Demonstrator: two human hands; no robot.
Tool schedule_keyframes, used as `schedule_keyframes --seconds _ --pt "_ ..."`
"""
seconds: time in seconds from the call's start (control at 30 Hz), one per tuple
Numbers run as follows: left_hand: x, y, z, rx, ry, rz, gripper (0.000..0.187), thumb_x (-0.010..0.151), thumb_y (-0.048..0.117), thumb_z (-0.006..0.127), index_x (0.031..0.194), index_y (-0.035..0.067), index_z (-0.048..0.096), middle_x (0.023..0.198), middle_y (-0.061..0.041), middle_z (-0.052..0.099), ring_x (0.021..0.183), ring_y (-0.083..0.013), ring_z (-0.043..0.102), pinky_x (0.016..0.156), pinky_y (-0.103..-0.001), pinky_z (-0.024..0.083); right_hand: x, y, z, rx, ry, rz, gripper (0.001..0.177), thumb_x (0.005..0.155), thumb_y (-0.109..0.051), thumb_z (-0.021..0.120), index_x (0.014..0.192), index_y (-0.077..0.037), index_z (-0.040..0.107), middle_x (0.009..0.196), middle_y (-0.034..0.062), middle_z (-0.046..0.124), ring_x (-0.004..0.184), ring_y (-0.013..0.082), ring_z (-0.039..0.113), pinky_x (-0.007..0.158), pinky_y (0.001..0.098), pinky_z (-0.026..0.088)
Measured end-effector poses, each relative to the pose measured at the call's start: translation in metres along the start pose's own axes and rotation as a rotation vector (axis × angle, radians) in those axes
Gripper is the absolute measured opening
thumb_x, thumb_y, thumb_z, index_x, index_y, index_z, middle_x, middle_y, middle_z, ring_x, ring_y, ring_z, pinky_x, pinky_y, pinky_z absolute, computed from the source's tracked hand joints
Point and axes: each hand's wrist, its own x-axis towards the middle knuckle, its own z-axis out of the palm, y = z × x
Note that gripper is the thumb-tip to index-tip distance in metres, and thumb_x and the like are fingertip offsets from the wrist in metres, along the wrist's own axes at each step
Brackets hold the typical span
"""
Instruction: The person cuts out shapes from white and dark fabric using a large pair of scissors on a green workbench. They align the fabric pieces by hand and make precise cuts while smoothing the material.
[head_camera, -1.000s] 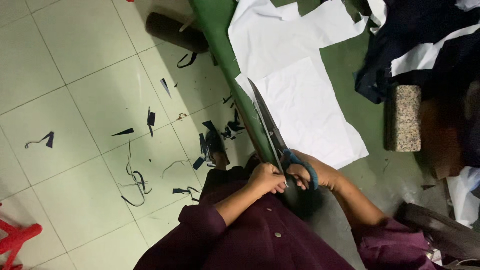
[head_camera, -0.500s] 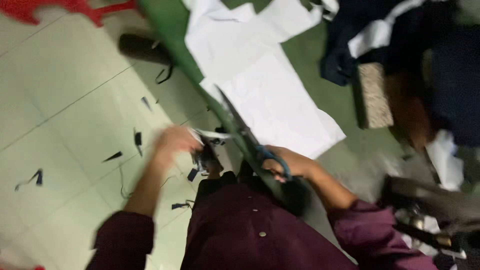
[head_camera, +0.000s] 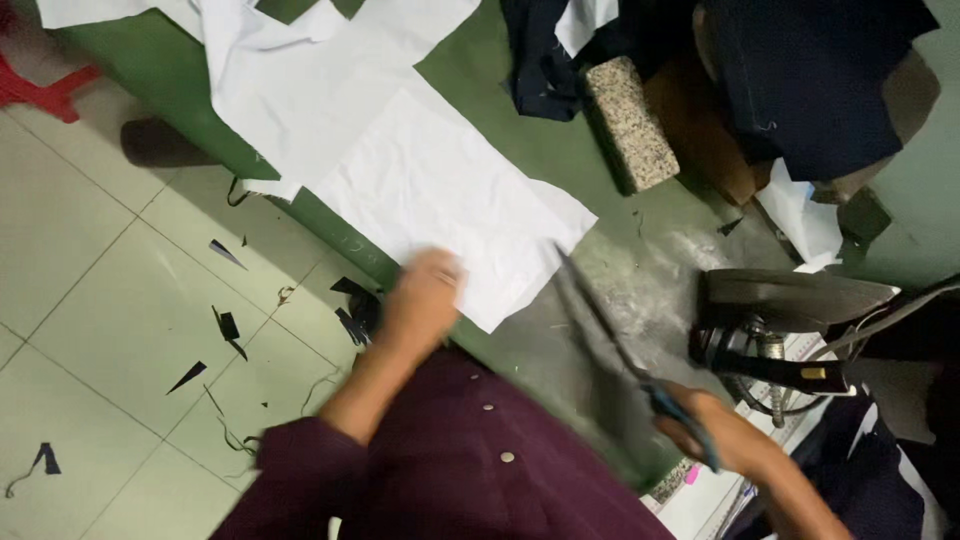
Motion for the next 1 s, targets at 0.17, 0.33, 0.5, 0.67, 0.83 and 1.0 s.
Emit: schedule_keyframes --seconds 0.17,0.33,0.5,0.67,0.83,1.0 --pt "0.036 -0.037 0.102 0.513 0.138 0.849 0.057 0.102 0.036 0.054 0.148 0.003 0.05 0.162 -0.017 0.035 0.152 -0.0382 0.027 0.123 -0.06 0.021 -0.018 0.043 -0.017 0.054 -0.032 0.108 0.009 0.091 -0.027 0.066 0.09 -0.018 0.064 0.066 -0.0037 0.063 0.057 0.0101 0.057 0.055 0.0307 0.05" --pt "0.048 -0.021 0.08 0.788 0.255 0.5 0.082 0.102 0.067 0.03 0.164 0.015 0.014 0.171 -0.016 -0.004 0.156 -0.0359 -0.003 0.124 -0.062 0.006 0.015 0.056 -0.035 0.29 -0.222 0.105 0.031 0.092 -0.023 0.069 0.121 -0.015 0.062 0.065 0.0006 0.059 0.05 0.0133 0.057 0.043 0.0287 0.051" --pt "0.06 -0.021 0.073 0.665 0.239 0.594 0.095 0.094 0.078 0.045 0.165 0.017 0.024 0.173 -0.016 0.012 0.16 -0.0375 0.005 0.123 -0.067 0.002 0.069 0.11 -0.034 -0.05 -0.091 -0.131 0.053 0.082 -0.029 0.067 0.13 -0.009 0.056 0.08 0.0221 0.073 0.073 0.0402 0.077 0.068 0.0464 0.061" --pt "0.063 -0.027 0.076 0.759 0.266 0.631 0.101 0.092 0.081 0.044 0.166 0.016 0.022 0.173 -0.019 0.014 0.16 -0.0404 0.008 0.121 -0.068 0.003 0.084 0.086 -0.066 -0.048 -0.058 -0.26 0.05 0.081 -0.047 0.067 0.117 -0.012 0.061 0.078 0.0152 0.073 0.066 0.0296 0.072 0.062 0.0389 0.058" --pt "0.066 -0.031 0.079 0.744 0.276 0.639 0.104 0.09 0.085 0.041 0.167 0.017 0.02 0.173 -0.018 0.012 0.159 -0.0404 0.008 0.119 -0.07 0.003 0.082 0.068 -0.073 -0.087 -0.051 -0.067 0.037 0.085 -0.035 0.073 0.116 -0.018 0.064 0.073 0.0095 0.074 0.066 0.0328 0.078 0.063 0.0425 0.059" --pt "0.069 -0.034 0.081 0.72 0.285 0.65 0.104 0.089 0.084 0.043 0.166 0.017 0.023 0.173 -0.018 0.014 0.159 -0.0405 0.01 0.119 -0.07 0.005 0.064 0.043 -0.081 0.015 -0.045 -0.03 0.022 0.081 -0.033 0.076 0.098 -0.02 0.069 0.062 0.0063 0.073 0.056 0.0232 0.077 0.056 0.0348 0.062"
